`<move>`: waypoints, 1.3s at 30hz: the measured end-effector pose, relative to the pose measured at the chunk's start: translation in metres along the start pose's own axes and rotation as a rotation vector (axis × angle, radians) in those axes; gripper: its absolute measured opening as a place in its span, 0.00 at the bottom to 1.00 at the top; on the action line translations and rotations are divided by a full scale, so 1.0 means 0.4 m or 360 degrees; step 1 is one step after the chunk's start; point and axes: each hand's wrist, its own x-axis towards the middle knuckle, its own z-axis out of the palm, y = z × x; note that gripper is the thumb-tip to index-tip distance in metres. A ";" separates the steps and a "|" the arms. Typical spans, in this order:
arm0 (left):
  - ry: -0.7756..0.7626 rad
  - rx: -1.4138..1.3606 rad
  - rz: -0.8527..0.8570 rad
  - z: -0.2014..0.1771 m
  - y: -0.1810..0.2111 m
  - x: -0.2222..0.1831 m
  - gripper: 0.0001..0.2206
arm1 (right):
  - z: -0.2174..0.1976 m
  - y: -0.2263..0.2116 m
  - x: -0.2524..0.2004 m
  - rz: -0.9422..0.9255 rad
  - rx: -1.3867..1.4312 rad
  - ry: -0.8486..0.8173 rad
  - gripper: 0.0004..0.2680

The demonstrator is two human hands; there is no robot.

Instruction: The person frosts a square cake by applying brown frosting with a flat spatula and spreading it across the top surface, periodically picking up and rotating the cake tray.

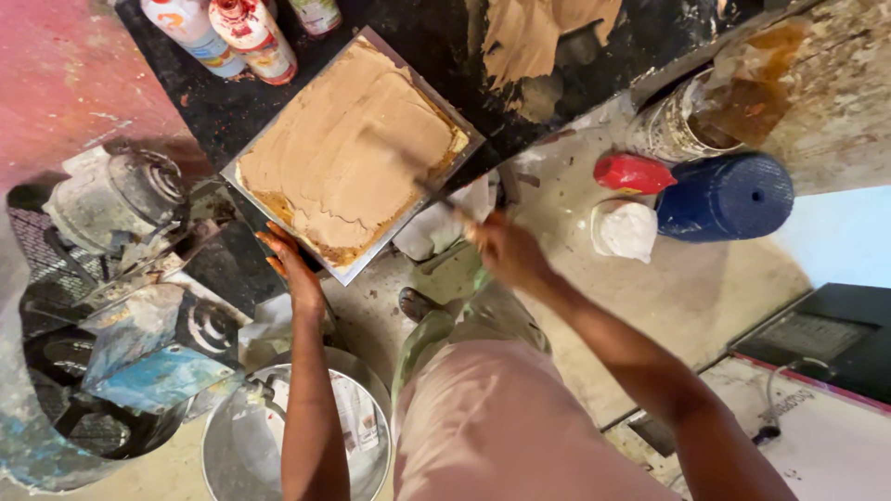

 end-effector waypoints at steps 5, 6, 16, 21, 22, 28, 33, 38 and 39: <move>-0.0010 -0.0006 0.0021 -0.002 -0.002 -0.007 0.37 | -0.051 0.088 0.119 -0.0131 -0.0413 0.0407 0.13; -0.0002 -0.0003 0.0021 0.001 -0.003 -0.006 0.38 | -0.050 0.096 0.135 -0.0170 -0.0393 0.0435 0.13; 0.0000 -0.0188 -0.0001 0.019 -0.042 0.005 0.37 | 0.128 -0.008 0.145 -0.0279 -0.0051 0.0149 0.11; 0.0002 -0.0408 -0.0004 0.020 -0.054 0.009 0.39 | 0.205 -0.156 0.170 -0.0569 -0.0020 -0.0056 0.15; 0.0004 -0.0545 -0.0021 0.021 -0.057 0.011 0.39 | 0.204 -0.171 0.180 -0.0682 -0.0029 -0.0034 0.16; 0.0053 -0.1299 -0.0017 0.020 -0.062 0.007 0.44 | 0.130 -0.159 0.127 -0.0648 -0.0292 -0.0520 0.11; 0.0113 -0.1493 0.0207 0.015 -0.037 -0.009 0.43 | 0.029 -0.073 0.016 -0.0641 -0.0046 -0.0423 0.08; 0.0078 -0.1514 0.0185 0.008 -0.023 -0.025 0.43 | 0.028 -0.052 0.040 -0.0516 -0.0100 -0.0234 0.07; 0.0088 -0.1526 0.0197 0.008 -0.022 -0.026 0.43 | 0.046 -0.066 0.045 -0.0462 -0.0067 -0.0311 0.08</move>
